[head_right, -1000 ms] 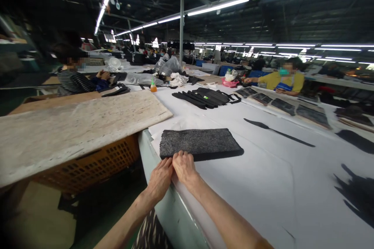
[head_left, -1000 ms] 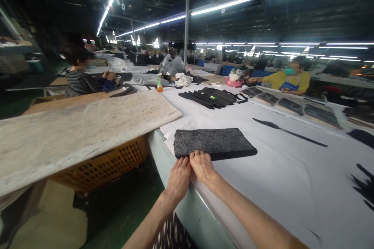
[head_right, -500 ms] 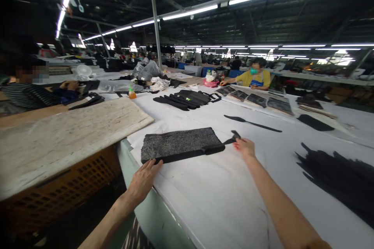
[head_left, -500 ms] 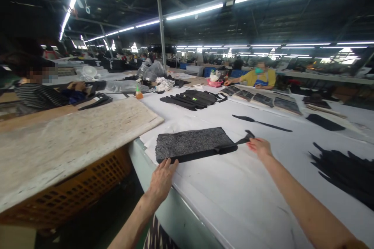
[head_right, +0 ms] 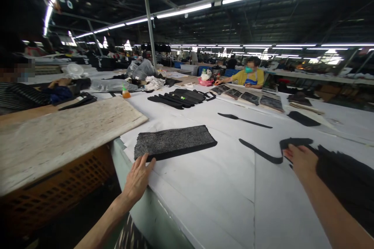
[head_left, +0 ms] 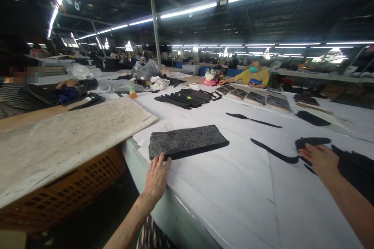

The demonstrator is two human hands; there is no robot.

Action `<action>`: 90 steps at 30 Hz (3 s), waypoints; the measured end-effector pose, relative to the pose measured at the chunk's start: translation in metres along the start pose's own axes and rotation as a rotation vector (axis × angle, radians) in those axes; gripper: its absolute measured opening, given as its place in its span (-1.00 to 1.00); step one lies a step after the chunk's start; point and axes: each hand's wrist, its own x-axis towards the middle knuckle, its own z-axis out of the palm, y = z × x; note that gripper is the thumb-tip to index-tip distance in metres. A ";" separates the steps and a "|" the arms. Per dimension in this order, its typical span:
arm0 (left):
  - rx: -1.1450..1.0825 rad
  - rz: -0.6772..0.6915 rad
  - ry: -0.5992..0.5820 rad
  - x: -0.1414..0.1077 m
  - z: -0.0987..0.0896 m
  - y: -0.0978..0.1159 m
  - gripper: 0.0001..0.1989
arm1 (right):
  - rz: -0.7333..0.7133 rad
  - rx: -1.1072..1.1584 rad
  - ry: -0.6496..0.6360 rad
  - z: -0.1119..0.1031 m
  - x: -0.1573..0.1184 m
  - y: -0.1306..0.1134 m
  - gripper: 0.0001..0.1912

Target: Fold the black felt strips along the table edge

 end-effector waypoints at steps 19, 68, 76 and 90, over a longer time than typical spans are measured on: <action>-1.584 -0.599 -0.285 -0.009 -0.020 0.038 -0.61 | -1.187 -0.994 -0.942 0.160 -0.313 -0.018 -0.76; 0.083 0.385 -0.159 -0.031 -0.004 0.010 -0.78 | -1.620 -0.675 -1.111 0.196 -0.291 -0.012 -0.81; 0.100 0.396 -0.158 -0.040 -0.009 0.009 -0.70 | -1.698 -0.720 -1.114 0.192 -0.293 -0.014 -0.83; -0.380 0.115 0.150 -0.065 0.027 -0.019 -0.34 | -1.765 -0.706 -1.065 0.185 -0.286 -0.016 -0.74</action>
